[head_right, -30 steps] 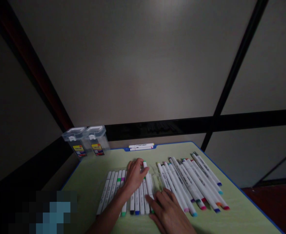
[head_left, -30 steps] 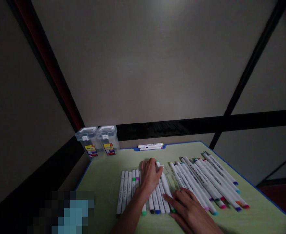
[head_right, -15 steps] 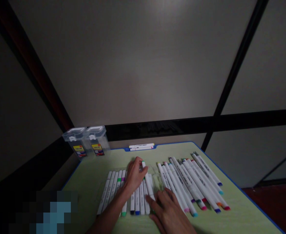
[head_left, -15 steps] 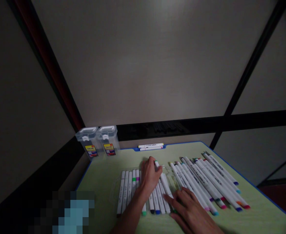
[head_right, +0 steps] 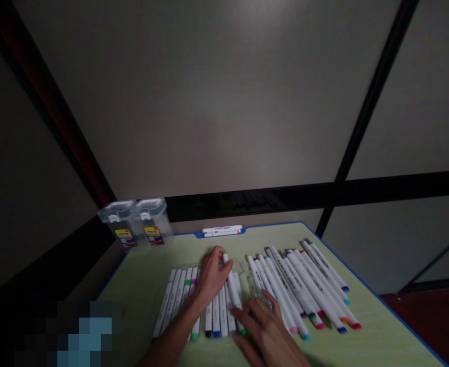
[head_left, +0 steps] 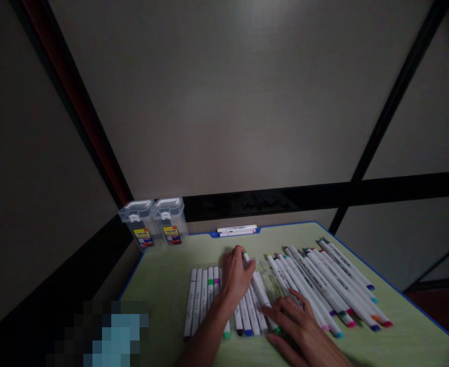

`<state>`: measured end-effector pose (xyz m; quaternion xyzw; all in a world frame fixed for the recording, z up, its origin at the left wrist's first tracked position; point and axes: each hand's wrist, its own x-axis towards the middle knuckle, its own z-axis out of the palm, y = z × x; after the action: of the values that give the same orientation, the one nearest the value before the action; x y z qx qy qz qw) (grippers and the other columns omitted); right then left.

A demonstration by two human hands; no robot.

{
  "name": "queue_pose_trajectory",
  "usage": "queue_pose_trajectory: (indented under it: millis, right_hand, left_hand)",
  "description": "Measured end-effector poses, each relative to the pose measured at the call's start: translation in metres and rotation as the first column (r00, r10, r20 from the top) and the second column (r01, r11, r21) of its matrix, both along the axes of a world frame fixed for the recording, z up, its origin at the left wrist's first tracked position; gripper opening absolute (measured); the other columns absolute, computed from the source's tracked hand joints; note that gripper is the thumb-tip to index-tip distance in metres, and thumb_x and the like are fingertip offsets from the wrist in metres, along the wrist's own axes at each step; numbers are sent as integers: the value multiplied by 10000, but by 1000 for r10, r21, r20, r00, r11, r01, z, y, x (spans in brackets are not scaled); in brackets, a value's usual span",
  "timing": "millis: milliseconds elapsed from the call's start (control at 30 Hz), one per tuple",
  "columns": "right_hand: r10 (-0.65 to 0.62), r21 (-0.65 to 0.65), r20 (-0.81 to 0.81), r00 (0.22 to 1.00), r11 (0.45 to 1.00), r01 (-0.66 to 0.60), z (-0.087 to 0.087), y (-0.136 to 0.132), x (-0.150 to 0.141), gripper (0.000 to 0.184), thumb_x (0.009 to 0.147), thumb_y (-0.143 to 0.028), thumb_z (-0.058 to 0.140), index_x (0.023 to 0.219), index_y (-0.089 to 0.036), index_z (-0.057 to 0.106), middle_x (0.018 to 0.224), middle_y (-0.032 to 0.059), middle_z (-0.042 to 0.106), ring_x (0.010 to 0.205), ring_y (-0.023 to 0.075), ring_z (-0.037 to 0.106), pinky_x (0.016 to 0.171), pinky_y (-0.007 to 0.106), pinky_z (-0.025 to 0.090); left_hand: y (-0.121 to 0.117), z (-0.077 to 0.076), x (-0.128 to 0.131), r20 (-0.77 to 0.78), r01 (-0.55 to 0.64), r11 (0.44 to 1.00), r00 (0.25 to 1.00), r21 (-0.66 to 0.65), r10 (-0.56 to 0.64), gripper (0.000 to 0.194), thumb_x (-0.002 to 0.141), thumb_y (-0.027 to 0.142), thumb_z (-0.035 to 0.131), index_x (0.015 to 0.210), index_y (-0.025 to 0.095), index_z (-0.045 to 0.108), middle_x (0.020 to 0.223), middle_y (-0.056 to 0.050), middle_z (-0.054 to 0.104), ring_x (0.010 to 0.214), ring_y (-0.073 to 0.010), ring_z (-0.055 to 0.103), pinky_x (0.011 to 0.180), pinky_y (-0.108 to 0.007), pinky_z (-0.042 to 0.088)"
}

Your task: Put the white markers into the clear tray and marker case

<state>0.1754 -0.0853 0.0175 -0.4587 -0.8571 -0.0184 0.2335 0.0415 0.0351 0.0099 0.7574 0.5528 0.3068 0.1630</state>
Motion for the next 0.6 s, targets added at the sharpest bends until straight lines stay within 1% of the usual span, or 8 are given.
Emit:
queue_pose_trajectory:
  millis: [167,400,500,600]
  right_hand:
    - [8,-26,-1,1000,1000,-8,2,0,2,366,850,-256,489,1215,-241,471,911,41,639,896,215,597,908,459,366]
    - [-5,26,-8,1000,1000,5,-1,0,4,370,857,-274,481,1225,-248,451,909,33,642,884,208,602,885,434,375]
    - [-17,30,6,1000,999,17,-1,1,4,361,858,-262,480,1218,-250,460,879,27,640,851,200,607,888,445,356]
    - [-27,61,17,999,998,26,-1,2,6,365,853,-235,484,1218,-242,459,879,25,638,843,192,605,895,447,328]
  left_hand:
    - [-1,2,0,8,20,999,1000,28,-21,119,786,245,482,879,188,528,828,-25,627,835,-184,551,775,-308,399]
    - [-1,4,0,31,53,998,998,22,-54,160,820,241,447,907,183,568,866,-34,651,851,-173,576,838,-321,390]
    - [-1,4,0,28,47,999,998,20,-47,183,821,245,451,941,177,569,894,-43,653,877,-176,578,862,-327,382]
    - [-1,3,0,19,50,998,999,29,-50,197,823,254,449,955,170,569,877,-46,655,866,-178,580,861,-328,384]
